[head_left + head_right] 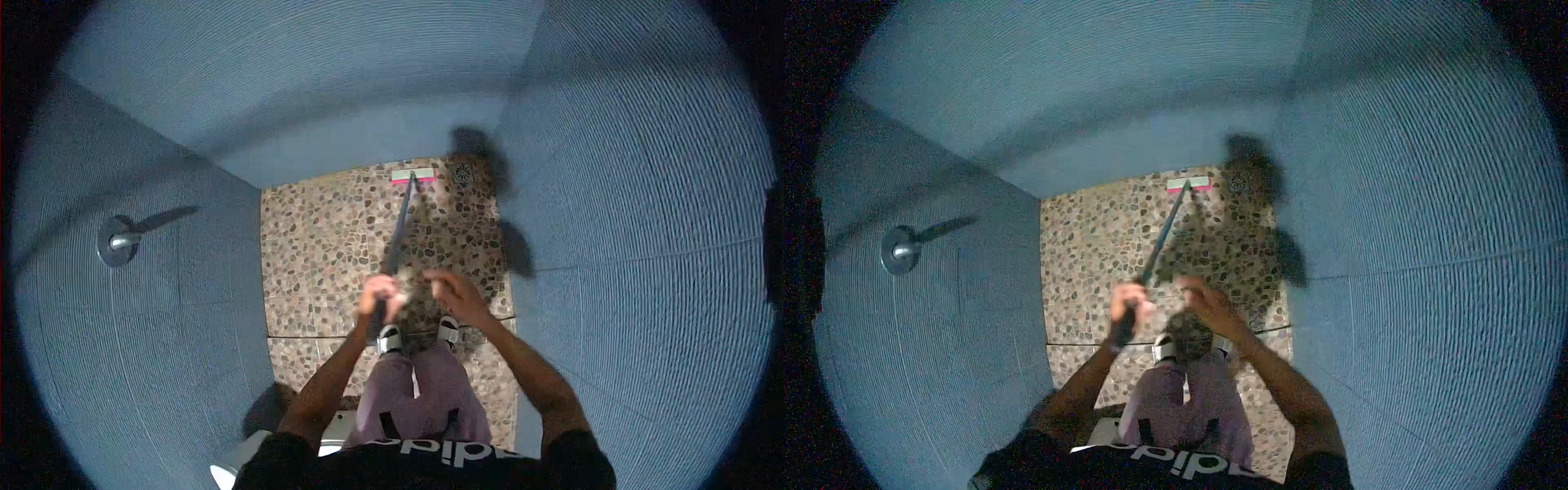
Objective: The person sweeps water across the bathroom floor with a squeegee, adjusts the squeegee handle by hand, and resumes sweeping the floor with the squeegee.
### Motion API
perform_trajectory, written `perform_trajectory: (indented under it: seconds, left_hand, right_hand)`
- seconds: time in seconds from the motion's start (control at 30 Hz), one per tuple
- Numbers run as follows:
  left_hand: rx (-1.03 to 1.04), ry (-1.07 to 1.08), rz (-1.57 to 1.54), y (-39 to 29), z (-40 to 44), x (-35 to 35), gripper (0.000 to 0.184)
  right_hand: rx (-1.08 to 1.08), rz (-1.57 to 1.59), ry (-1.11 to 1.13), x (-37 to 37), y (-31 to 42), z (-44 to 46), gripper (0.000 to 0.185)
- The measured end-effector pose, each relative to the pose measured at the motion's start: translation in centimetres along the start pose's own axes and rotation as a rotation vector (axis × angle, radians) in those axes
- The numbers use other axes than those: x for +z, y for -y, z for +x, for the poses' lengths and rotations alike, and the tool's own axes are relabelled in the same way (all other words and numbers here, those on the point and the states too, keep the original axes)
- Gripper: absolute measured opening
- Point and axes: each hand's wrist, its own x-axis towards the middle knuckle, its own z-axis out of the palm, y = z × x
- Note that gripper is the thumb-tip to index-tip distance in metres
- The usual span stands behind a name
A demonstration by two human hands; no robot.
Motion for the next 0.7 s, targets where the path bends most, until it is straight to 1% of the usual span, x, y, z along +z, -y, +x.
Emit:
perform_trajectory:
  seconds: [0.03,0.07,0.1,0.17,0.23,0.27,0.3,0.33,0.37,0.4,0.43,0.47,0.5,0.53,0.57,0.6,0.63,0.67,0.7]
  left_hand:
    - [-0.182,-0.192,-0.142,-1.8,0.3,-2.1,0.042]
    - [-0.159,-0.233,-0.233,-4.3,1.2,-4.3,0.043]
    - [-0.075,-0.155,-0.272,-5.5,1.6,-6.7,0.046]
    - [-0.104,-0.098,-0.282,-7.2,0.6,-10.5,0.046]
    - [-0.141,-0.158,-0.288,-7.2,-1.5,-14.4,0.047]
    - [-0.103,-0.346,-0.232,-7.1,-2.7,-16.4,0.044]
    - [-0.066,-0.533,-0.174,-7.0,-4.1,-18.3,0.041]
    - [-0.153,-0.938,0.003,-6.9,-5.7,-20.5,0.041]
    - [-0.171,-1.087,-0.049,-8.2,-7.2,-23.2,0.036]
    - [-0.086,-1.207,-0.149,-8.6,-8.4,-25.6,0.028]
    - [-0.142,-1.358,-0.176,-8.8,-9.6,-28.4,0.024]
    - [-0.13,-1.294,-0.308,-9.4,-11.0,-31.2,0.027]
    - [-0.066,-1.313,-0.402,-10.0,-12.0,-33.6,0.03]
    - [-0.075,-1.344,-0.313,-11.5,-11.3,-35.0,0.033]
    - [-0.061,-1.151,-0.277,-11.8,-12.7,-38.2,0.034]
    - [-0.047,-1.062,-0.35,-12.4,-13.0,-40.5,0.034]
    - [-0.03,-0.976,-0.42,-12.5,-12.8,-42.1,0.033]
    - [-0.04,-0.973,-0.428,-11.8,-12.4,-43.0,0.033]
    - [-0.078,-0.948,-0.355,-10.9,-11.7,-44.0,0.033]
  right_hand:
    - [-0.034,-0.238,0.03,0.4,1.0,2.5,0.043]
    - [-0.074,-0.476,0.055,1.3,1.7,5.0,0.045]
    - [-0.078,-0.478,0.066,3.0,2.0,7.0,0.045]
    - [-0.47,-1.052,0.089,7.3,1.7,10.5,0.053]
    - [-0.484,-0.992,0.19,13.5,-3.0,13.7,0.053]
    - [-0.312,-0.733,0.343,16.1,-3.3,14.9,0.046]
    - [-0.117,-0.48,0.445,18.8,-3.7,16.1,0.039]
    - [-0.343,-0.579,0.409,22.8,-8.4,17.7,0.038]
    - [-0.09,-0.776,0.614,24.6,-3.1,17.6,0.036]
    - [-0.136,-0.827,0.674,27.9,-5.5,18.4,0.034]
    - [-0.416,-0.857,0.59,32.2,-10.2,19.0,0.03]
    - [-0.612,-0.644,0.324,34.9,-10.1,18.2,0.02]
    - [-0.481,-0.452,0.6,36.7,-7.8,18.6,0.017]
    - [-0.595,-0.659,0.658,39.7,-8.9,19.3,0.016]
    - [-0.552,-0.363,0.699,40.7,-6.9,19.4,0.02]
    - [-0.418,-0.519,0.858,43.1,-5.9,20.3,0.027]
    - [-0.401,-0.517,0.852,44.1,-5.7,20.7,0.027]
    - [-0.405,-0.434,0.789,45.0,-5.4,21.3,0.026]
    - [-0.412,-0.352,0.723,45.6,-5.1,22.0,0.025]
